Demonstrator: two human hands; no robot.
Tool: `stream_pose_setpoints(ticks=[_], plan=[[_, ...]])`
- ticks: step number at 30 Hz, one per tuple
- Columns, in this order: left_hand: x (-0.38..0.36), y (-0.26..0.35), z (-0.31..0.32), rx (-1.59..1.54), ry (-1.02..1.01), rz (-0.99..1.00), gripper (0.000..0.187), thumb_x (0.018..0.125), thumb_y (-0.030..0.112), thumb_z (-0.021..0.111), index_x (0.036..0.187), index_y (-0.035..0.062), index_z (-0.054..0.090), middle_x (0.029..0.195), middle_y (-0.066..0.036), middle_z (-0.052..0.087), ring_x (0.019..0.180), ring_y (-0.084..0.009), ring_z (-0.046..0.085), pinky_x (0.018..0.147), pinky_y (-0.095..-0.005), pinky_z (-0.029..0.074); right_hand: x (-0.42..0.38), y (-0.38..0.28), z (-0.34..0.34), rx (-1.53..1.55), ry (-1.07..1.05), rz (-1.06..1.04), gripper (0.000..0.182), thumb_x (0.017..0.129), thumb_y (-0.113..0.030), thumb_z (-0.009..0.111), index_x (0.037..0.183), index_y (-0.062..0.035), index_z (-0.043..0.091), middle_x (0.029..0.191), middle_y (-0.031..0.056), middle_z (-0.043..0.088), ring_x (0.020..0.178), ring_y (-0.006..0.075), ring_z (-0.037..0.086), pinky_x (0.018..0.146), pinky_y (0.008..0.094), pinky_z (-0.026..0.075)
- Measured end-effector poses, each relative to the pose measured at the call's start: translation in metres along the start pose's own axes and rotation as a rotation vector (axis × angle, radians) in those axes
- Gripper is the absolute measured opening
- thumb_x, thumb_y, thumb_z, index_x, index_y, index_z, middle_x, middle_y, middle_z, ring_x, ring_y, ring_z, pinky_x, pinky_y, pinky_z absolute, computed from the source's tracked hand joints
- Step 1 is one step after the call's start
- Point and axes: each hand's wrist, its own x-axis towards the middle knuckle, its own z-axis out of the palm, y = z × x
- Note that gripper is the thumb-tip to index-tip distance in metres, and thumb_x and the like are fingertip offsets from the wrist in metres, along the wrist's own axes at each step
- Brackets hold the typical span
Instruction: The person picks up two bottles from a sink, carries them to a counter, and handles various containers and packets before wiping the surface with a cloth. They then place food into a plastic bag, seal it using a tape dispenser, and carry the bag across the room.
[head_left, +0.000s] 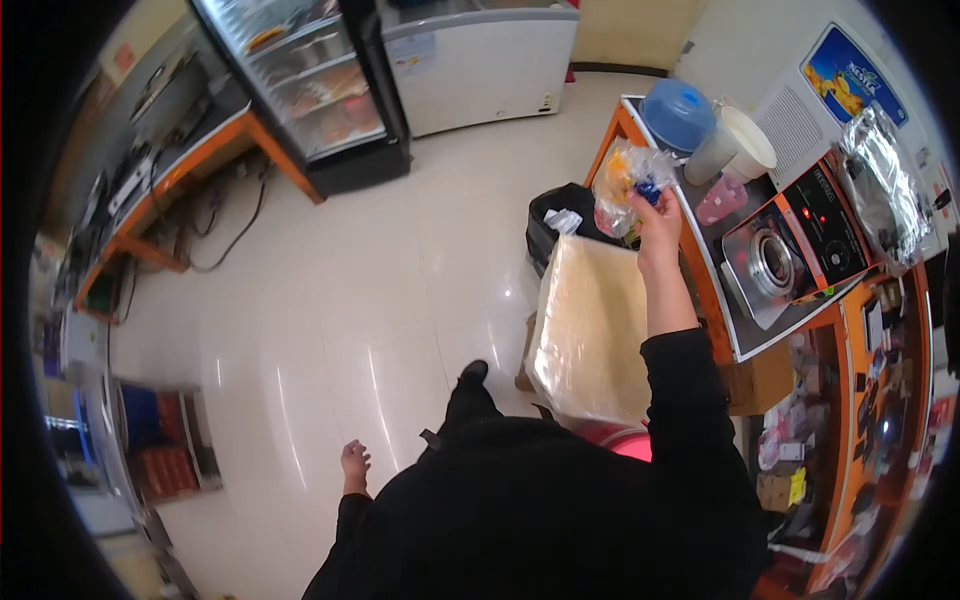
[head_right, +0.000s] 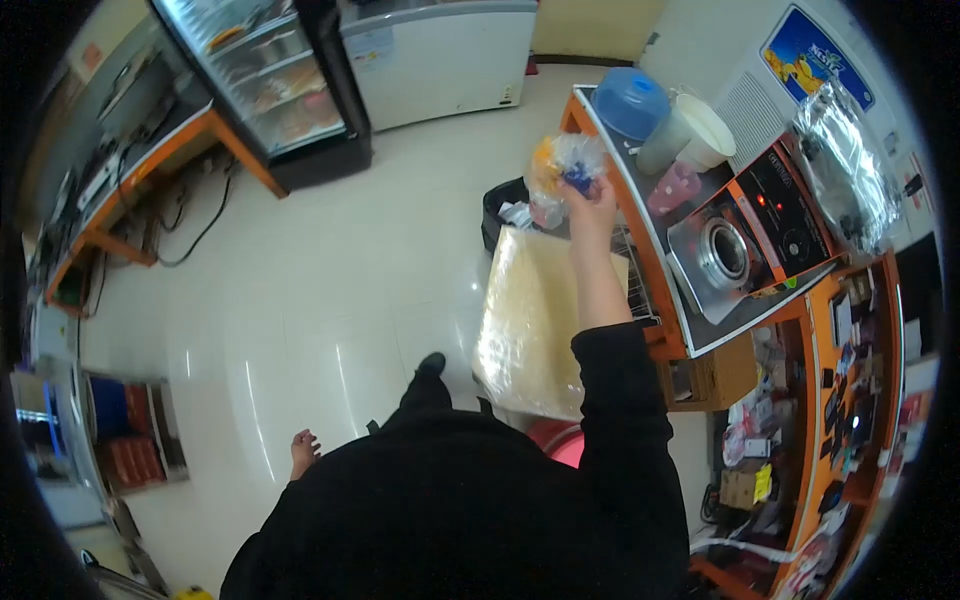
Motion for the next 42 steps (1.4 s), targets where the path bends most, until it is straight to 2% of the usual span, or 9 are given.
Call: stream_pose_setpoints(ticks=[8,11,18,20,22,24,29,34,42], plan=[[0.152,0.176,0.073,0.698,-0.406,0.251,0.032,0.088,0.028,0.062,0.108,0.0023,0.065,0.080,-0.010,0.068,0.066,-0.0186,0.066,0.061,-0.0325,0.053,0.103,0.071,0.047,-0.786,0.346,0.233,0.078,0.073,-0.011,0.080,0.140,-0.0001,0.040,0.137,0.0165,0.048,0.119,0.0229,0.053,0.098,0.0336,0.043],[0.185,0.243,0.101,0.593,-0.430,0.281,0.031,0.090,0.026,0.061,0.112,0.0033,0.064,0.083,-0.008,0.066,0.064,-0.0170,0.063,0.055,-0.0290,0.050,0.107,0.104,0.026,-0.693,0.351,-0.012,0.084,0.068,-0.015,0.085,0.140,-0.0029,0.044,0.131,0.0195,0.052,0.118,0.0279,0.054,0.094,0.0362,0.047],[0.221,0.296,0.160,0.669,-0.563,0.313,0.025,0.091,0.025,0.055,0.104,0.0049,0.063,0.084,-0.007,0.064,0.070,-0.0190,0.061,0.055,-0.0324,0.048,-0.078,0.056,-0.040,-0.626,0.276,-0.131,0.012,0.089,-0.013,0.066,0.096,-0.0042,0.071,0.089,0.0059,0.071,0.090,0.0162,0.065,0.082,0.0300,0.051],[0.239,0.285,0.190,1.043,-0.868,0.650,0.027,0.088,0.031,0.058,0.092,0.0044,0.062,0.080,-0.008,0.064,0.071,-0.0238,0.061,0.062,-0.0388,0.049,-0.148,0.054,-0.081,-0.690,0.356,-0.119,0.015,0.091,-0.012,0.065,0.104,-0.0075,0.070,0.097,0.0042,0.071,0.086,0.0122,0.064,0.077,0.0271,0.049],[0.215,0.291,0.228,1.400,-1.310,1.669,0.033,0.085,0.037,0.061,0.081,0.0039,0.060,0.076,-0.008,0.064,0.072,-0.0286,0.061,0.069,-0.0451,0.050,-0.216,0.040,-0.110,-0.504,0.475,0.143,0.020,0.093,-0.007,0.059,0.111,-0.0079,0.068,0.097,0.0057,0.071,0.086,0.0140,0.065,0.079,0.0280,0.050],[0.194,0.293,0.269,1.631,-1.262,1.050,0.032,0.086,0.036,0.060,0.085,0.0036,0.060,0.078,-0.010,0.064,0.073,-0.0289,0.062,0.070,-0.0450,0.050,-0.294,0.045,-0.138,-0.596,0.632,0.061,0.025,0.093,-0.005,0.056,0.115,-0.0089,0.065,0.096,0.0112,0.071,0.087,0.0219,0.067,0.079,0.0333,0.052],[0.105,0.247,0.339,1.799,-1.206,0.617,0.031,0.089,0.033,0.056,0.094,0.0029,0.060,0.081,-0.012,0.064,0.076,-0.0296,0.062,0.073,-0.0448,0.050,-0.490,0.055,-0.157,-0.756,0.764,0.134,0.028,0.094,-0.011,0.055,0.121,-0.0120,0.062,0.099,0.0132,0.070,0.089,0.0317,0.068,0.078,0.0389,0.053],[-0.008,0.131,0.361,2.029,-1.494,1.000,0.031,0.092,0.031,0.053,0.103,0.0022,0.059,0.084,-0.015,0.064,0.079,-0.0304,0.062,0.076,-0.0446,0.050,-0.688,0.050,-0.179,-0.749,0.812,0.569,0.017,0.089,-0.019,0.065,0.104,-0.0116,0.071,0.101,0.0118,0.070,0.092,0.0303,0.066,0.079,0.0383,0.053],[-0.180,-0.080,0.368,1.921,-2.041,1.558,0.035,0.097,0.027,0.047,0.118,0.0011,0.058,0.089,-0.020,0.063,0.083,-0.0315,0.062,0.080,-0.0442,0.050,-0.902,0.043,-0.190,-0.696,1.398,0.363,0.009,0.088,-0.011,0.067,0.092,-0.0062,0.072,0.086,0.0084,0.070,0.081,0.0235,0.066,0.074,0.0338,0.053]])
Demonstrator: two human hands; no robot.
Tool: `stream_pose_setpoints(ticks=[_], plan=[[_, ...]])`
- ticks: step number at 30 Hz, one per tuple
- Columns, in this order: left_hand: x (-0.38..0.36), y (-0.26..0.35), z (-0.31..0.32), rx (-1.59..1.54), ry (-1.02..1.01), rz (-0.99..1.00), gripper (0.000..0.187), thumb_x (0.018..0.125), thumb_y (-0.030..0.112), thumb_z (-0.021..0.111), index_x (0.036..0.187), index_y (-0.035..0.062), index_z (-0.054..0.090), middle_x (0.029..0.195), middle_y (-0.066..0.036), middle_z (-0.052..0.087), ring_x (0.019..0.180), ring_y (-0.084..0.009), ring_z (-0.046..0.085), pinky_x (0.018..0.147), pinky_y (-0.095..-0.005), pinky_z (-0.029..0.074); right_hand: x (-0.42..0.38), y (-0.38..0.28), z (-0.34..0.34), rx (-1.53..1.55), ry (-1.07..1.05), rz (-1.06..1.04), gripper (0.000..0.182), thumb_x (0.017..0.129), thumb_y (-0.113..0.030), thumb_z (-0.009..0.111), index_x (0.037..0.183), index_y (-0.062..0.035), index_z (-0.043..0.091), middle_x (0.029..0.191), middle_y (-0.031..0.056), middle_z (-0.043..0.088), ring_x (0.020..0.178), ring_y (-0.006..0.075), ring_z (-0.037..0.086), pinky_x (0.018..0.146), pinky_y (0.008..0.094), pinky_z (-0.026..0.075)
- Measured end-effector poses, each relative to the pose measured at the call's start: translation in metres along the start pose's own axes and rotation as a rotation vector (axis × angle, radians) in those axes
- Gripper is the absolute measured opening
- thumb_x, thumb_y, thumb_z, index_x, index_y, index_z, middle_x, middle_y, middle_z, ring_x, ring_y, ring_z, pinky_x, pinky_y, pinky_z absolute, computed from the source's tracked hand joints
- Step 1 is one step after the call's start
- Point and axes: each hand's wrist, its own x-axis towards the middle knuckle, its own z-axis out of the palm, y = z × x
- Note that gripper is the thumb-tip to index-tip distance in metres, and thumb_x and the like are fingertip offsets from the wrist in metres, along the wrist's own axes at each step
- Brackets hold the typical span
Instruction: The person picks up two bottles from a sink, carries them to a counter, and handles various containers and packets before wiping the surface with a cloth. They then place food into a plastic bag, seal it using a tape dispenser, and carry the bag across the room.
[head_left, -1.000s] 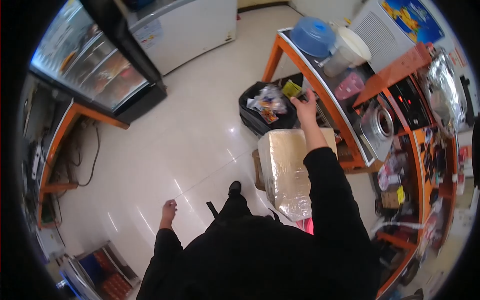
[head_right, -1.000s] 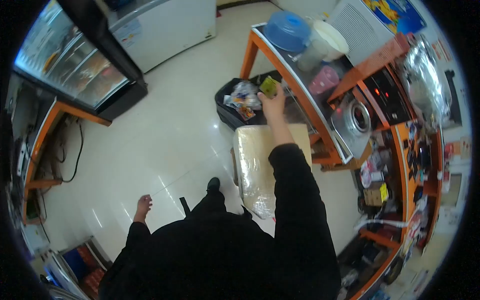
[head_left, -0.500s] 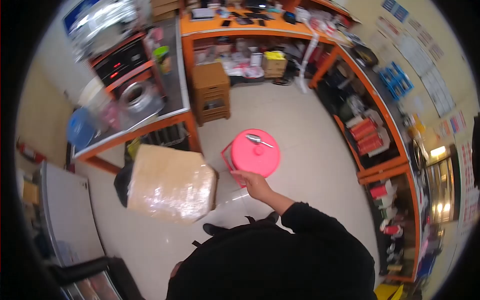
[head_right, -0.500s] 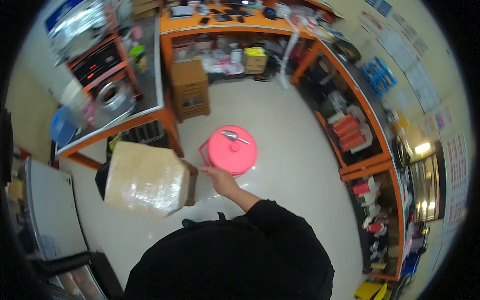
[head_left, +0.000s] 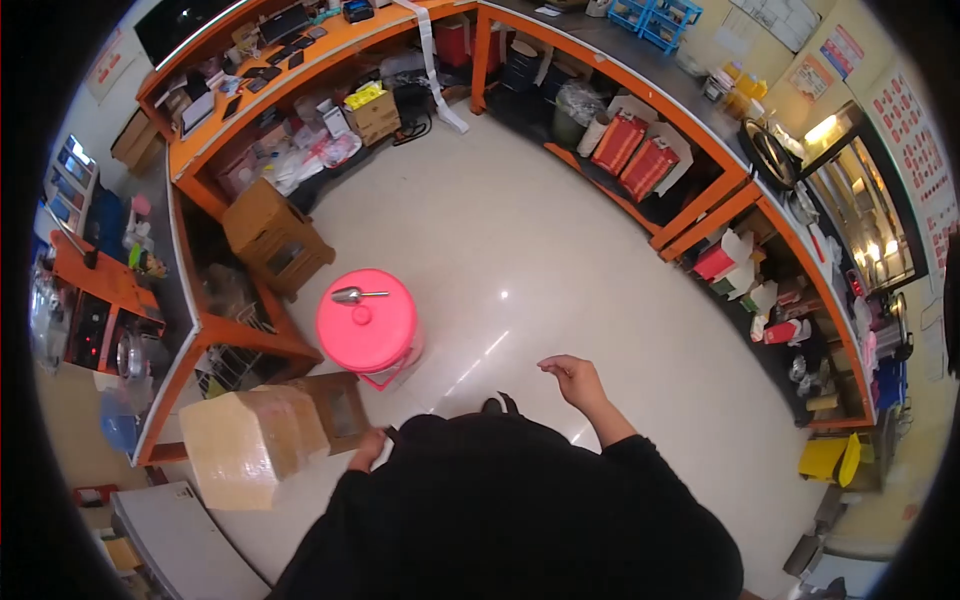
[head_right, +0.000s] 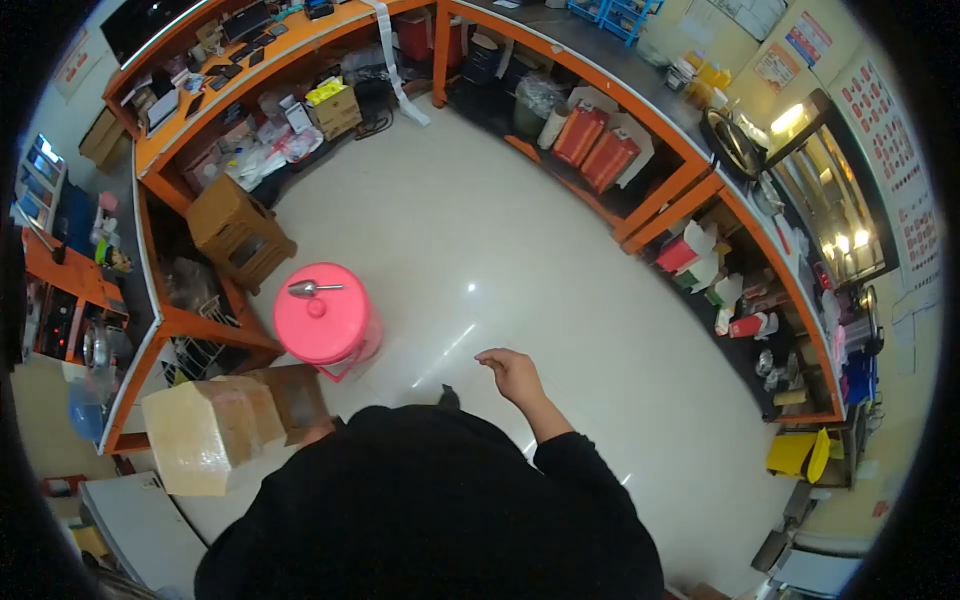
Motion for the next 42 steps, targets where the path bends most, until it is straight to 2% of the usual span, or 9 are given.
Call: stream_pose_setpoints(ticks=[5,14,17,21,23,26,30,35,42], plan=[[0.045,0.108,-0.031,-0.367,0.096,-0.148,0.043,0.089,0.033,0.062,0.120,0.0033,0.061,0.090,-0.014,0.069,0.076,-0.0199,0.065,0.068,-0.0338,0.053,0.017,0.031,-0.038,0.178,-0.115,0.528,0.016,0.095,-0.006,0.054,0.097,0.0003,0.069,0.085,0.0079,0.072,0.079,0.0148,0.069,0.078,0.0275,0.052],[0.112,0.137,-0.036,0.016,-0.192,-0.254,0.041,0.086,0.041,0.064,0.105,0.0049,0.070,0.106,-0.020,0.068,0.103,-0.0367,0.063,0.089,-0.0416,0.050,0.135,0.037,-0.045,0.516,-0.030,0.175,0.012,0.091,-0.001,0.060,0.096,-0.0006,0.071,0.088,0.0072,0.073,0.085,0.0152,0.070,0.082,0.0275,0.053],[0.141,0.177,-0.051,-0.067,-0.183,-0.347,0.032,0.085,0.030,0.065,0.106,0.0057,0.069,0.105,-0.018,0.068,0.102,-0.0357,0.063,0.087,-0.0424,0.051,0.200,0.050,-0.063,0.427,-0.111,0.200,0.014,0.088,-0.002,0.065,0.101,0.0023,0.069,0.088,0.0089,0.073,0.085,0.0151,0.069,0.081,0.0277,0.054],[0.227,0.148,-0.061,0.512,-0.335,0.287,0.027,0.079,0.013,0.060,0.105,0.0093,0.067,0.098,-0.013,0.068,0.093,-0.0338,0.065,0.081,-0.0466,0.052,0.295,0.066,-0.083,0.303,-0.135,0.318,0.019,0.085,-0.006,0.069,0.103,0.0005,0.069,0.088,0.0096,0.073,0.085,0.0146,0.069,0.079,0.0284,0.055],[0.243,0.192,-0.094,0.251,-0.307,0.007,0.021,0.081,0.014,0.058,0.099,0.0086,0.067,0.096,-0.013,0.068,0.091,-0.0345,0.065,0.080,-0.0469,0.051,0.338,0.087,-0.084,0.204,-0.139,0.506,0.023,0.086,-0.008,0.068,0.108,-0.0008,0.069,0.095,0.0109,0.073,0.093,0.0168,0.069,0.081,0.0301,0.054],[0.311,0.225,-0.143,0.283,-0.165,0.075,0.021,0.086,0.018,0.054,0.097,0.0069,0.067,0.096,-0.016,0.067,0.091,-0.0364,0.064,0.081,-0.0481,0.051,0.366,0.174,-0.073,-0.161,-0.068,0.068,0.035,0.090,-0.018,0.065,0.122,-0.0026,0.064,0.117,0.0133,0.067,0.112,0.0222,0.062,0.092,0.0348,0.050],[0.384,0.282,-0.190,-0.009,0.088,-0.127,0.031,0.091,0.028,0.051,0.105,0.0050,0.067,0.099,-0.020,0.067,0.099,-0.0390,0.062,0.085,-0.0468,0.050,0.357,0.243,-0.070,0.257,-0.450,0.725,0.043,0.097,-0.037,0.056,0.135,-0.0152,0.057,0.142,0.0087,0.051,0.126,0.0248,0.051,0.108,0.0365,0.038],[0.466,0.344,-0.203,-0.230,0.163,-0.282,0.041,0.091,0.037,0.054,0.116,0.0063,0.065,0.114,-0.022,0.064,0.109,-0.0386,0.060,0.093,-0.0425,0.048,0.378,0.295,-0.092,0.194,-0.926,0.759,0.069,0.095,-0.060,0.042,0.145,-0.0121,0.042,0.143,0.0108,0.049,0.130,0.0253,0.045,0.108,0.0391,0.034],[0.480,0.321,-0.131,-0.082,0.164,-0.311,0.040,0.090,0.034,0.058,0.113,0.0026,0.065,0.114,-0.024,0.064,0.110,-0.0392,0.059,0.095,-0.0434,0.046,0.632,0.419,-0.121,0.614,-1.280,1.145,0.080,0.093,-0.071,0.029,0.149,-0.0146,0.035,0.137,0.0103,0.054,0.127,0.0273,0.047,0.099,0.0413,0.038]])
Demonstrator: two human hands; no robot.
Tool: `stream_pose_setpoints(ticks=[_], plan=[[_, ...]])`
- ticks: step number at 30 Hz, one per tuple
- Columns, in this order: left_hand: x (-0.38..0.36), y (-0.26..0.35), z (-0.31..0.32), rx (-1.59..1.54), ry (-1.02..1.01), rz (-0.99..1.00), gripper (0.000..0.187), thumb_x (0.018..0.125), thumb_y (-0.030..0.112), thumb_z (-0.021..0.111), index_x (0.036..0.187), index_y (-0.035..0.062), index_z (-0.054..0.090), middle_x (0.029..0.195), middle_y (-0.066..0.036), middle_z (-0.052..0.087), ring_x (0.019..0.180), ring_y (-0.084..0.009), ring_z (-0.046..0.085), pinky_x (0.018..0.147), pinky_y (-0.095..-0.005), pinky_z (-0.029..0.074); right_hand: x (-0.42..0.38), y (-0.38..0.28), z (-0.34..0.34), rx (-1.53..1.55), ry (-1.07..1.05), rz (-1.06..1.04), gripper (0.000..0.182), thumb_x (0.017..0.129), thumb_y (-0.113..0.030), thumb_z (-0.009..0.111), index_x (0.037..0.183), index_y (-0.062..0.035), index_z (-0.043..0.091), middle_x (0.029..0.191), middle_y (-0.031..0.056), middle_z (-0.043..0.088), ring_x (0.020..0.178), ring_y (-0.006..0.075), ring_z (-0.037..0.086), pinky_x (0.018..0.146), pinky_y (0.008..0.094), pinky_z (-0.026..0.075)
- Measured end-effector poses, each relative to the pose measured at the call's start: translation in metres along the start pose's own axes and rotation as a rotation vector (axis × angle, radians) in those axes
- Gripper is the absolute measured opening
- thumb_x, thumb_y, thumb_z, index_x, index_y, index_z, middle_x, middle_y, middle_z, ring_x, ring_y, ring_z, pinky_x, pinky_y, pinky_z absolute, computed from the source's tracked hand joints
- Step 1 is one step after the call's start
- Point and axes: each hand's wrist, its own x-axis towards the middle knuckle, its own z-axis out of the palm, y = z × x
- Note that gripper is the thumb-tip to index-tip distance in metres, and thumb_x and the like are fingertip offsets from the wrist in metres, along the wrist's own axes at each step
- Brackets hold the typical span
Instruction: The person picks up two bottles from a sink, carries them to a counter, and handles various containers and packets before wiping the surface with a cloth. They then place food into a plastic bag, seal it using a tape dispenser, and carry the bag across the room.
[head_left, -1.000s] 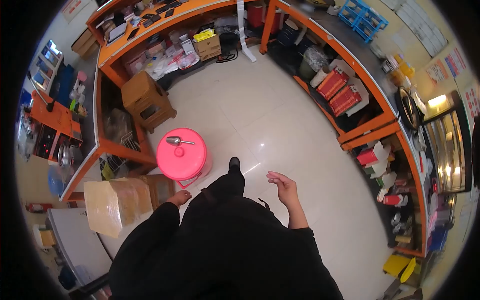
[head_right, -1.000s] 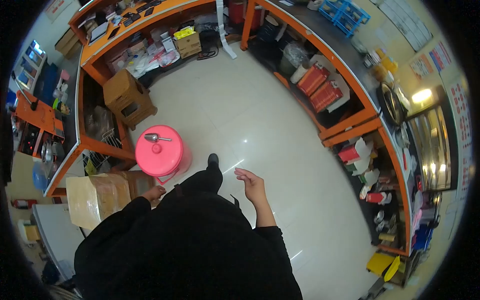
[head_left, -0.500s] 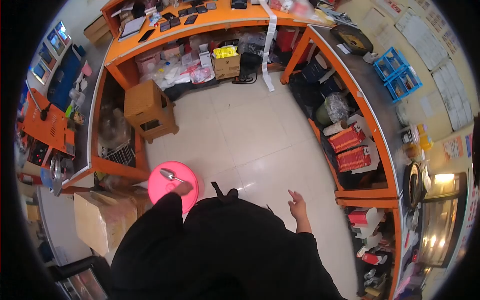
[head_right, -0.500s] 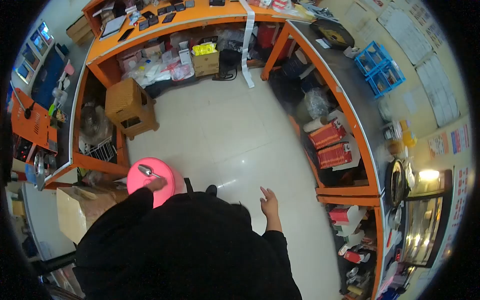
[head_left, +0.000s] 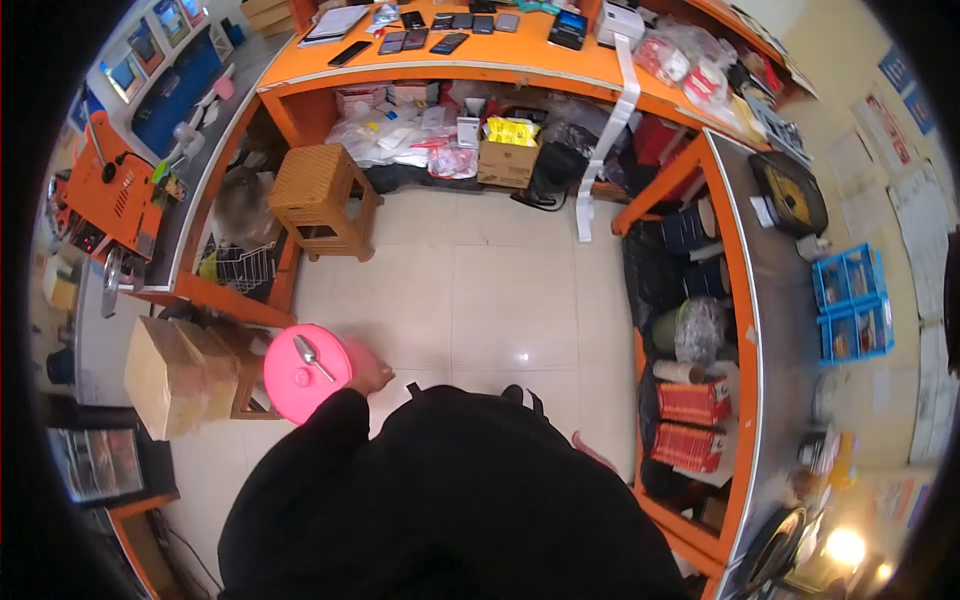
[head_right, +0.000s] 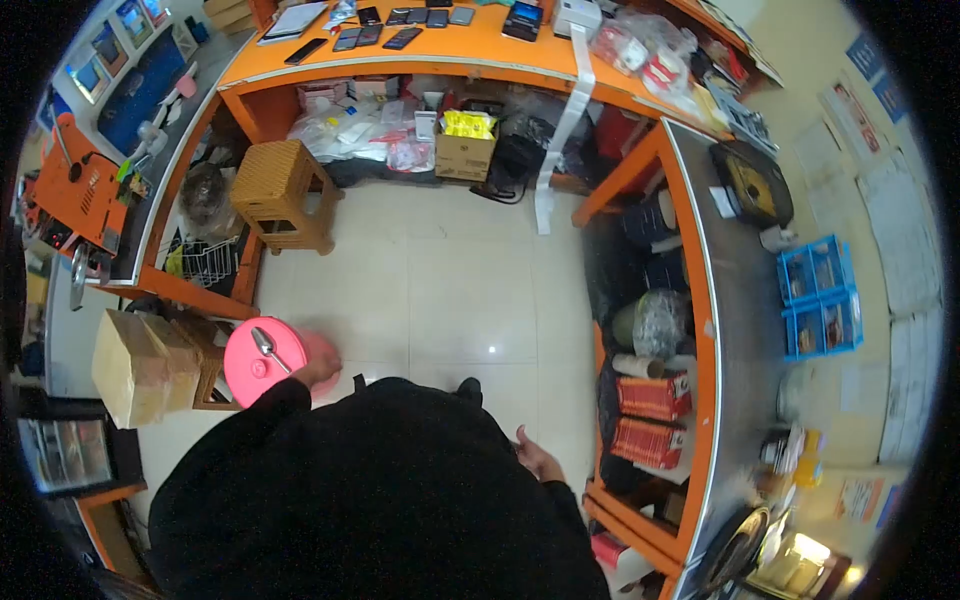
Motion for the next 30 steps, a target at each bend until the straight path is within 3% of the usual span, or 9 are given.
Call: stream_pose_setpoints(ticks=[3,7,9,13,19,23,24,25,30], plan=[[-0.031,0.004,0.024,-0.188,0.182,-0.146,0.039,0.089,0.034,0.059,0.111,0.0019,0.066,0.106,-0.023,0.066,0.101,-0.0383,0.062,0.090,-0.0437,0.049,-0.061,-0.154,0.038,-0.293,0.143,-0.162,0.074,0.096,-0.065,0.035,0.148,-0.0122,0.037,0.126,0.0112,0.061,0.118,0.0248,0.054,0.088,0.0373,0.043],[-0.070,0.031,0.067,-0.592,0.367,-0.488,0.038,0.087,0.034,0.061,0.107,0.0023,0.067,0.085,-0.019,0.069,0.079,-0.0340,0.067,0.074,-0.0424,0.053,-0.043,-0.325,0.050,-0.545,0.412,-0.277,0.047,0.097,-0.020,0.048,0.144,-0.0194,0.045,0.116,0.0062,0.064,0.103,0.0176,0.061,0.087,0.0351,0.046],[-0.088,0.041,0.076,-0.538,0.142,-0.484,0.029,0.086,0.033,0.057,0.094,0.0087,0.070,0.074,-0.016,0.068,0.066,-0.0281,0.067,0.062,-0.0386,0.053,-0.005,-0.391,0.058,-0.636,0.467,-0.408,0.052,0.092,-0.014,0.053,0.142,-0.0225,0.047,0.117,0.0009,0.065,0.099,0.0159,0.061,0.088,0.0380,0.043],[-0.111,0.048,0.063,-0.325,-0.114,-0.360,0.025,0.086,0.030,0.054,0.089,0.0099,0.070,0.082,-0.015,0.069,0.073,-0.0279,0.067,0.067,-0.0397,0.053,0.063,-0.484,0.112,-0.716,0.447,-0.512,0.046,0.092,-0.018,0.057,0.137,-0.0212,0.053,0.118,-0.0024,0.065,0.094,0.0138,0.061,0.084,0.0385,0.044],[-0.026,-0.023,-0.029,-0.179,0.019,-0.323,0.022,0.087,0.022,0.054,0.096,0.0076,0.069,0.094,-0.015,0.069,0.084,-0.0304,0.066,0.076,-0.0431,0.052,0.152,-0.529,0.163,-0.984,0.414,-0.367,0.037,0.092,-0.026,0.063,0.128,-0.0170,0.062,0.107,0.0017,0.067,0.086,0.0140,0.064,0.062,0.0262,0.046],[0.096,-0.099,-0.139,0.389,0.359,-0.097,0.021,0.088,0.017,0.054,0.100,0.0060,0.068,0.102,-0.015,0.069,0.092,-0.0321,0.066,0.082,-0.0454,0.051,0.174,-0.547,0.172,-1.192,0.423,-0.394,0.048,0.091,-0.029,0.063,0.132,-0.0043,0.056,0.121,0.0144,0.064,0.105,0.0260,0.063,0.093,0.0383,0.050],[0.123,-0.118,-0.172,0.281,0.422,0.045,0.026,0.089,0.022,0.056,0.104,0.0030,0.067,0.102,-0.016,0.069,0.093,-0.0343,0.065,0.083,-0.0437,0.051,0.164,-0.556,0.185,-1.282,0.487,-0.372,0.050,0.092,-0.029,0.063,0.134,-0.0035,0.054,0.126,0.0167,0.062,0.112,0.0289,0.061,0.098,0.0398,0.047],[0.134,-0.066,-0.226,-0.435,0.583,-0.485,0.030,0.088,0.024,0.059,0.109,0.0036,0.066,0.102,-0.017,0.069,0.093,-0.0341,0.065,0.084,-0.0417,0.051,0.170,-0.558,0.179,-1.243,0.493,-0.340,0.054,0.091,-0.031,0.063,0.137,-0.0048,0.051,0.131,0.0176,0.058,0.118,0.0303,0.057,0.102,0.0408,0.043],[0.222,-0.024,-0.355,-0.693,0.654,-0.247,0.044,0.087,0.032,0.065,0.123,0.0073,0.060,0.093,-0.013,0.069,0.081,-0.0242,0.064,0.076,-0.0330,0.050,0.149,-0.613,0.236,-0.826,0.343,-0.395,0.073,0.089,-0.045,0.065,0.149,-0.0161,0.035,0.152,0.0179,0.034,0.141,0.0340,0.032,0.112,0.0432,0.033]])
